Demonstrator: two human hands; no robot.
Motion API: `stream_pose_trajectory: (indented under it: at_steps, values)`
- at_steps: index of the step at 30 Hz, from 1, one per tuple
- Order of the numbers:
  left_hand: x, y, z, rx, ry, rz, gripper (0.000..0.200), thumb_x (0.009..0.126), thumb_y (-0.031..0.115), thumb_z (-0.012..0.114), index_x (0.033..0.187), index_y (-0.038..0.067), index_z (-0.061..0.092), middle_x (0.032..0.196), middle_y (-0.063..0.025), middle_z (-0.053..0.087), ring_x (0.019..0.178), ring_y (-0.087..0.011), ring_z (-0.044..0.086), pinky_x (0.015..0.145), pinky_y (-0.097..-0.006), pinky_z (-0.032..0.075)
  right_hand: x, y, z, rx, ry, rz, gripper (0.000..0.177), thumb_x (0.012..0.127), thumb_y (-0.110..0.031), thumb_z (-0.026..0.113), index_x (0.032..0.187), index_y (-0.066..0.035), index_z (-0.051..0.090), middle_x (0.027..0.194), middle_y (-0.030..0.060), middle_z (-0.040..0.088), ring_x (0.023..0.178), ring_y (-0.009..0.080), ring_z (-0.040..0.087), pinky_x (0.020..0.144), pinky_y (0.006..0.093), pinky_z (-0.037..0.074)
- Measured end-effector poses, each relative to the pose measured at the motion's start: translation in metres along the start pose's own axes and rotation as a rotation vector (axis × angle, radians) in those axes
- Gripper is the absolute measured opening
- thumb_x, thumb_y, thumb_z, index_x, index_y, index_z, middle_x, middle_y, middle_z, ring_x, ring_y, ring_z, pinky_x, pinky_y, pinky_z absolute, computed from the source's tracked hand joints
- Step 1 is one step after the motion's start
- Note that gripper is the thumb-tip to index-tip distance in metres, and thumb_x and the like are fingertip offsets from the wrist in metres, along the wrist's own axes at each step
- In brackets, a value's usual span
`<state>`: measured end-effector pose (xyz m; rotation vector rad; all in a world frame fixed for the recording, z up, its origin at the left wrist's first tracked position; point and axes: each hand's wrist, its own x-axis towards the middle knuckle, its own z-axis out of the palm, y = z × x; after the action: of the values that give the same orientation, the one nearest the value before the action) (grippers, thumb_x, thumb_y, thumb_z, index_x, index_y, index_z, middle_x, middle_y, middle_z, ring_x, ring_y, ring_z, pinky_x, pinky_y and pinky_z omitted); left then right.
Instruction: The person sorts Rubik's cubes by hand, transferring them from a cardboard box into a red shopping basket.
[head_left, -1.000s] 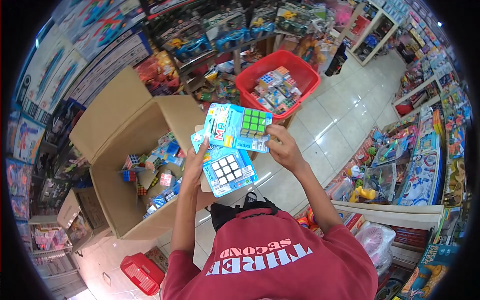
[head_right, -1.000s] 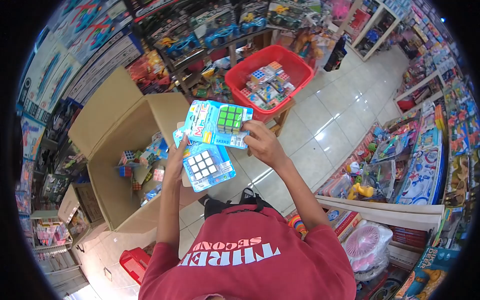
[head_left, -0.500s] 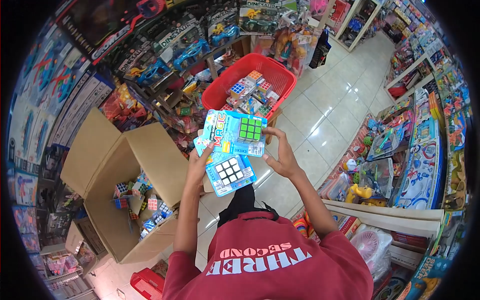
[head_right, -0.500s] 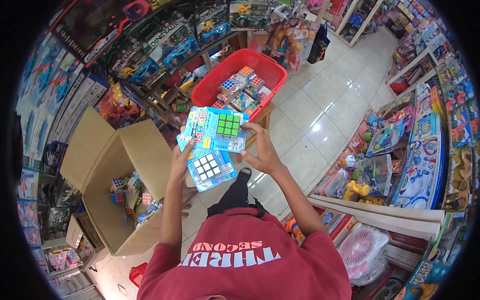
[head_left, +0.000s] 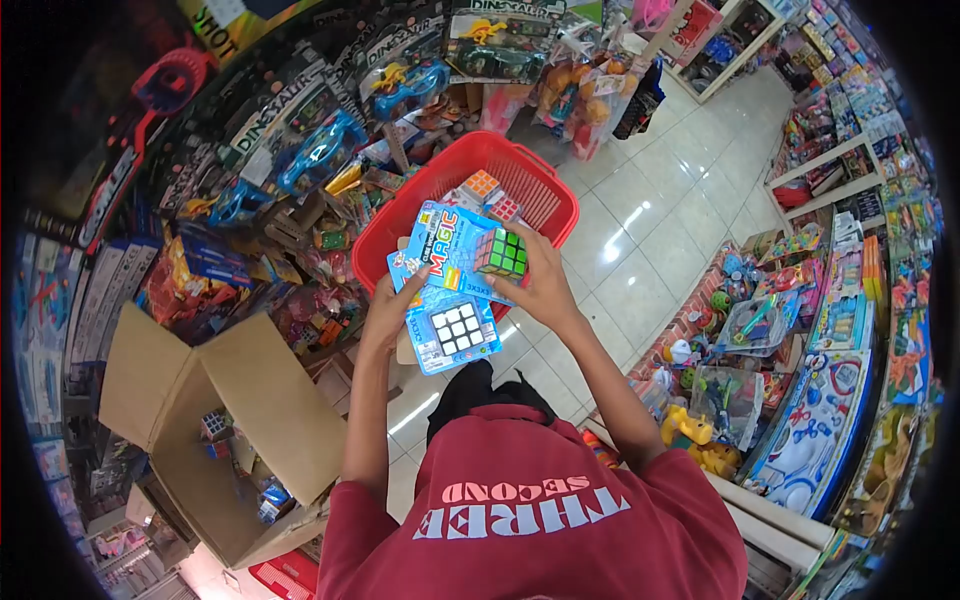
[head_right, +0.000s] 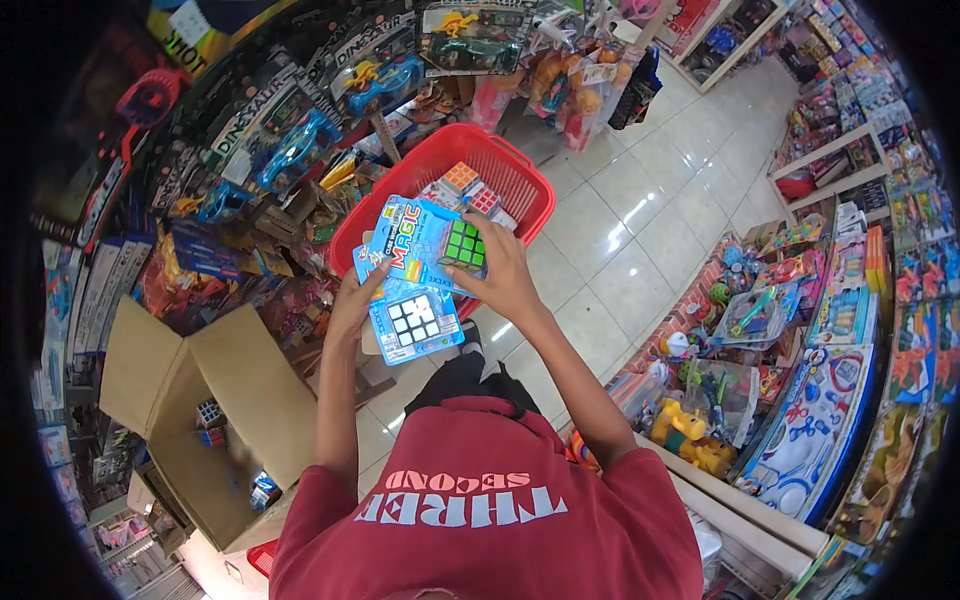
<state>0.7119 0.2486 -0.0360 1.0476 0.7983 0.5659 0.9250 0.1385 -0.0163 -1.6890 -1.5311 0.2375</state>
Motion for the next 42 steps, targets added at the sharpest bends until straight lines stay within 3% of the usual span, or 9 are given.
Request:
stream_pose_trajectory:
  at_steps: [5,10,13,23,26,32,35,38,42]
  values:
    - [0.048,-0.003,-0.006,0.02,0.017,0.012,0.03,0.09,0.026,0.062,0.103,-0.001,0.062,0.091,-0.0043,0.065,0.08,-0.0088,0.061,0.07,-0.0249,0.049,0.034,0.047,-0.004,0.122,0.031,0.1,0.066,0.071,-0.028,0.076,0.122,-0.002,0.043,0.105,0.0172,0.057,0.096,0.032,0.058,0.082,0.0406,0.045]
    - [0.058,0.019,-0.011,-0.152,0.221,0.052,0.031,0.09,0.024,0.062,0.109,0.0,0.058,0.098,-0.0056,0.065,0.083,-0.0106,0.063,0.069,-0.0257,0.05,0.066,0.101,-0.009,0.27,0.146,0.227,0.062,0.076,-0.024,0.073,0.124,-0.003,0.04,0.099,0.0183,0.06,0.092,0.0255,0.061,0.077,0.0358,0.048]
    - [0.063,0.02,-0.022,-0.148,0.359,0.032,0.028,0.09,0.024,0.062,0.107,0.002,0.059,0.098,-0.0051,0.065,0.082,-0.01,0.063,0.07,-0.0253,0.051,0.089,0.107,-0.024,0.35,0.013,0.415,0.061,0.079,-0.023,0.071,0.128,-0.006,0.038,0.101,0.0185,0.061,0.091,0.0239,0.061,0.077,0.0345,0.047]
    - [0.068,0.005,-0.022,-0.369,0.55,0.088,0.028,0.09,0.022,0.062,0.109,0.003,0.059,0.101,-0.0057,0.064,0.085,-0.0118,0.064,0.07,-0.0259,0.052,0.137,0.144,-0.002,-0.023,-0.258,0.075,0.053,0.071,-0.021,0.071,0.119,-0.009,0.052,0.105,0.0172,0.056,0.097,0.0363,0.054,0.081,0.044,0.045]
    - [0.062,0.006,-0.019,-0.35,0.652,0.085,0.028,0.09,0.022,0.062,0.109,0.003,0.059,0.102,-0.0058,0.064,0.086,-0.0123,0.064,0.072,-0.0263,0.052,0.152,0.148,0.002,-0.03,-0.428,-0.024,0.06,0.068,-0.013,0.071,0.123,-0.009,0.048,0.109,0.0169,0.053,0.101,0.0368,0.051,0.084,0.0437,0.044]
    - [0.046,0.007,-0.018,-0.347,0.772,0.089,0.027,0.09,0.024,0.061,0.109,0.004,0.06,0.101,-0.0065,0.066,0.085,-0.0132,0.065,0.072,-0.0269,0.053,0.173,0.179,0.036,-0.023,-0.508,-0.319,0.069,0.067,-0.003,0.067,0.129,-0.007,0.037,0.119,0.0186,0.048,0.114,0.0374,0.045,0.096,0.0469,0.038]
    - [0.043,0.003,-0.019,-0.371,0.785,0.077,0.026,0.091,0.023,0.06,0.109,0.004,0.06,0.101,-0.0065,0.066,0.085,-0.0134,0.065,0.072,-0.0269,0.053,0.191,0.181,0.047,-0.153,-0.677,-0.268,0.062,0.068,-0.002,0.066,0.124,-0.007,0.039,0.126,0.0186,0.045,0.121,0.039,0.039,0.101,0.044,0.035]
    - [0.046,-0.006,-0.023,-0.388,0.775,0.075,0.027,0.091,0.024,0.06,0.108,0.004,0.06,0.101,-0.0068,0.066,0.084,-0.0133,0.065,0.072,-0.0268,0.053,0.193,0.196,0.071,-0.218,-0.673,-0.267,0.058,0.068,0.0,0.064,0.12,-0.007,0.041,0.133,0.0194,0.039,0.125,0.0403,0.036,0.104,0.0435,0.033]
    - [0.048,-0.005,-0.021,-0.386,0.745,0.083,0.027,0.09,0.025,0.062,0.106,0.004,0.06,0.098,-0.0051,0.066,0.083,-0.0122,0.065,0.072,-0.026,0.052,0.18,0.216,0.093,0.001,-0.697,-0.195,0.064,0.069,0.0,0.063,0.127,-0.011,0.039,0.139,0.0228,0.031,0.129,0.0421,0.033,0.104,0.0463,0.033]
